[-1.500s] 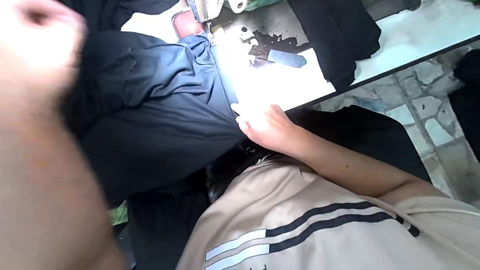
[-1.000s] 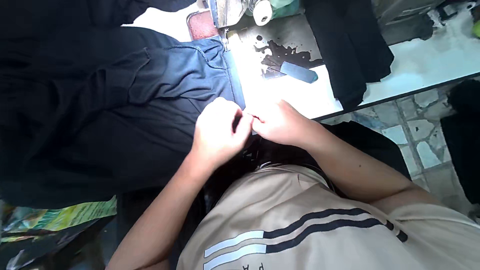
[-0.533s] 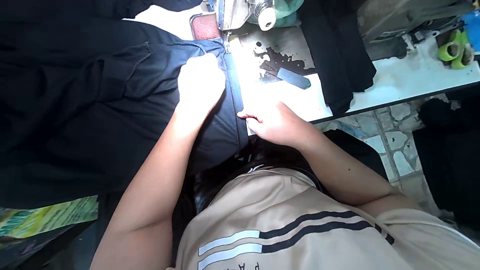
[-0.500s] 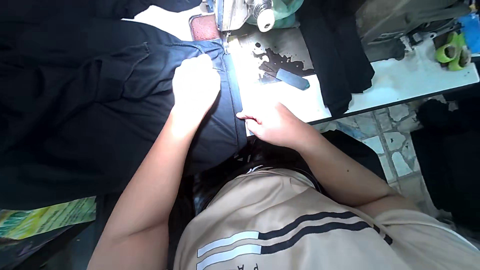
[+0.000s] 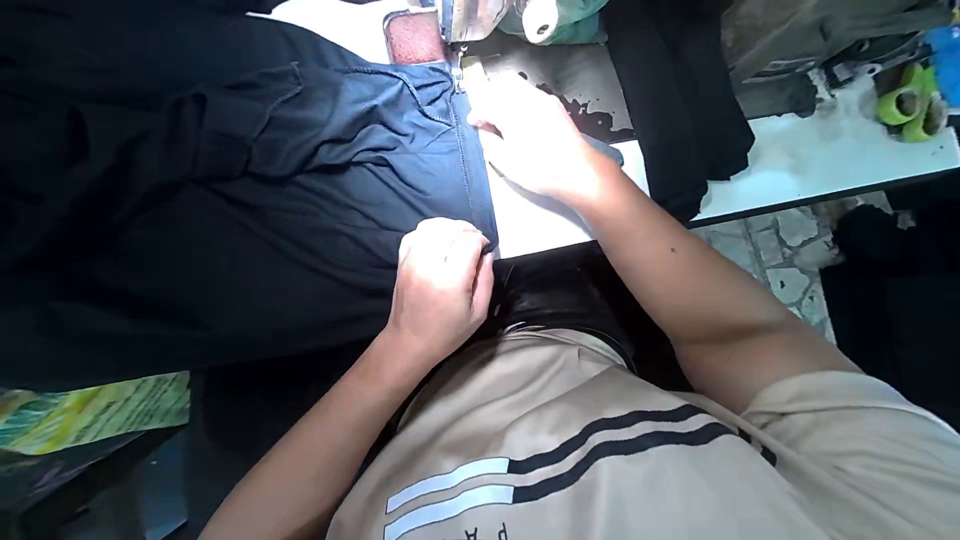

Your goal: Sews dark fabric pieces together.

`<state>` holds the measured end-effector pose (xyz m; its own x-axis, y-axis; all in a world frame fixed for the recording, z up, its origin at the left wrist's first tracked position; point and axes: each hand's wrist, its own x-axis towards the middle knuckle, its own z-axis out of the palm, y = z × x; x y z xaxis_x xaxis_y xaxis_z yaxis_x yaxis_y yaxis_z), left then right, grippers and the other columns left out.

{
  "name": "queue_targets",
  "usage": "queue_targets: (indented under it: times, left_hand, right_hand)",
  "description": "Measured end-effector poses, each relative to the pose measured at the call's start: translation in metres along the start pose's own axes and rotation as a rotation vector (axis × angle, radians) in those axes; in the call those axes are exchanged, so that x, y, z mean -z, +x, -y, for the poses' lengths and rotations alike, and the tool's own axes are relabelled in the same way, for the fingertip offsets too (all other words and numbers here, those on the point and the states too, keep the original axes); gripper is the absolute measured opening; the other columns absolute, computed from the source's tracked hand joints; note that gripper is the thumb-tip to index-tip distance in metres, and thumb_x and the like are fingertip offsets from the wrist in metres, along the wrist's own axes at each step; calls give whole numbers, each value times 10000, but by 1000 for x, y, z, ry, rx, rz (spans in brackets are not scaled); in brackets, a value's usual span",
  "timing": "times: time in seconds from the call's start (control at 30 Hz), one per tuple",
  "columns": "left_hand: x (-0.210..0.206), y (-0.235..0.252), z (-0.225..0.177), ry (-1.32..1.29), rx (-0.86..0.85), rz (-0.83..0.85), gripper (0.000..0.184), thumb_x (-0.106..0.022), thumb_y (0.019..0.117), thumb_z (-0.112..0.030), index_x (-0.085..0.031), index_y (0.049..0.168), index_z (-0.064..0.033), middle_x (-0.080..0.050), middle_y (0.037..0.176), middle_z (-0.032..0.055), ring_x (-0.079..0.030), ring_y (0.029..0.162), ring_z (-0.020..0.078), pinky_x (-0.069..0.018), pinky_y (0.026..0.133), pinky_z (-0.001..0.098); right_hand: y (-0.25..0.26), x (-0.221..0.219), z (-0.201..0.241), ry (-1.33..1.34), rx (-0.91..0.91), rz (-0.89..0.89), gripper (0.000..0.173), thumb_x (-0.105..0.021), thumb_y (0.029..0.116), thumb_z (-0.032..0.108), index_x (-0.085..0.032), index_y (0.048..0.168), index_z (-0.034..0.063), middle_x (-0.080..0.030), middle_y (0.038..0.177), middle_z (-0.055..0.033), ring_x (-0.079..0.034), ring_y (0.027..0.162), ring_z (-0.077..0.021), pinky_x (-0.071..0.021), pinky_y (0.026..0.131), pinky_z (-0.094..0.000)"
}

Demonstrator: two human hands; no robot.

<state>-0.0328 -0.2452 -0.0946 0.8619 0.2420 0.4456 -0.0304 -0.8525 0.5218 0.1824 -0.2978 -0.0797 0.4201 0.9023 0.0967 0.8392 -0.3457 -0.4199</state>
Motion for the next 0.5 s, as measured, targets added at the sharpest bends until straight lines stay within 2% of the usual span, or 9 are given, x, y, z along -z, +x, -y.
queue_targets:
  times: [0.07, 0.13, 0.2, 0.27, 0.3, 0.37, 0.4, 0.5]
  left_hand:
    - [8, 6, -4, -93, 20, -55, 205, -542, 962, -79, -708, 979, 40, -725, 1016, 188, -679, 1032, 304, -504, 936, 432]
    - [13, 9, -4, -171, 32, -89, 198, -539, 962, -56, -703, 986, 53, -712, 1001, 184, -665, 1008, 258, -496, 931, 364]
    - [14, 11, -3, -210, 31, -110, 191, -538, 959, -45, -696, 977, 61, -700, 987, 181, -654, 982, 225, -499, 919, 312]
    - [15, 11, -2, -234, 36, -120, 184, -538, 962, -43, -688, 971, 64, -691, 974, 177, -647, 969, 203, -501, 901, 281]
    - [15, 11, -2, -244, 39, -125, 183, -538, 962, -40, -688, 969, 66, -690, 967, 173, -646, 959, 189, -503, 888, 266]
    - [15, 10, 0, -266, 39, -124, 185, -535, 957, -39, -689, 966, 62, -685, 948, 158, -637, 933, 150, -496, 862, 227]
    - [15, 11, 2, -279, 33, -111, 193, -531, 953, -46, -696, 966, 55, -685, 942, 146, -632, 927, 128, -489, 859, 204]
    - [26, 30, 16, -290, -34, -10, 247, -505, 976, -63, -721, 900, 30, -709, 908, 135, -652, 925, 128, -488, 861, 217]
  right_hand:
    - [-22, 0, 7, 44, 113, -65, 262, -518, 988, 101, -731, 1087, -16, -712, 1101, -219, -687, 1054, -370, -528, 907, -518]
    - [-45, -6, 11, 167, 237, -210, 191, -561, 944, 68, -724, 967, -29, -700, 954, -196, -666, 829, -288, -537, 753, -421]
    - [-58, -10, 12, 290, 337, -283, 190, -574, 929, 49, -732, 969, -47, -699, 971, -199, -633, 768, -198, -525, 698, -303]
    - [-60, -12, 11, 317, 393, -298, 204, -570, 937, 48, -739, 985, -55, -712, 1022, -217, -651, 801, -184, -529, 720, -275]
    - [-57, -14, 10, 287, 413, -297, 215, -549, 945, 37, -738, 997, -52, -715, 1050, -222, -675, 871, -217, -543, 771, -298]
    - [-49, -15, 7, 188, 422, -275, 243, -513, 969, 18, -736, 1041, -46, -726, 1142, -222, -702, 1091, -298, -550, 940, -366]
    - [-46, -14, 7, 144, 417, -252, 249, -504, 975, 12, -734, 1052, -43, -724, 1167, -220, -692, 1134, -319, -541, 969, -389]
    - [-44, -9, 9, 49, 427, -186, 215, -514, 963, 14, -725, 995, -15, -730, 1118, -199, -691, 1103, -349, -535, 926, -464]
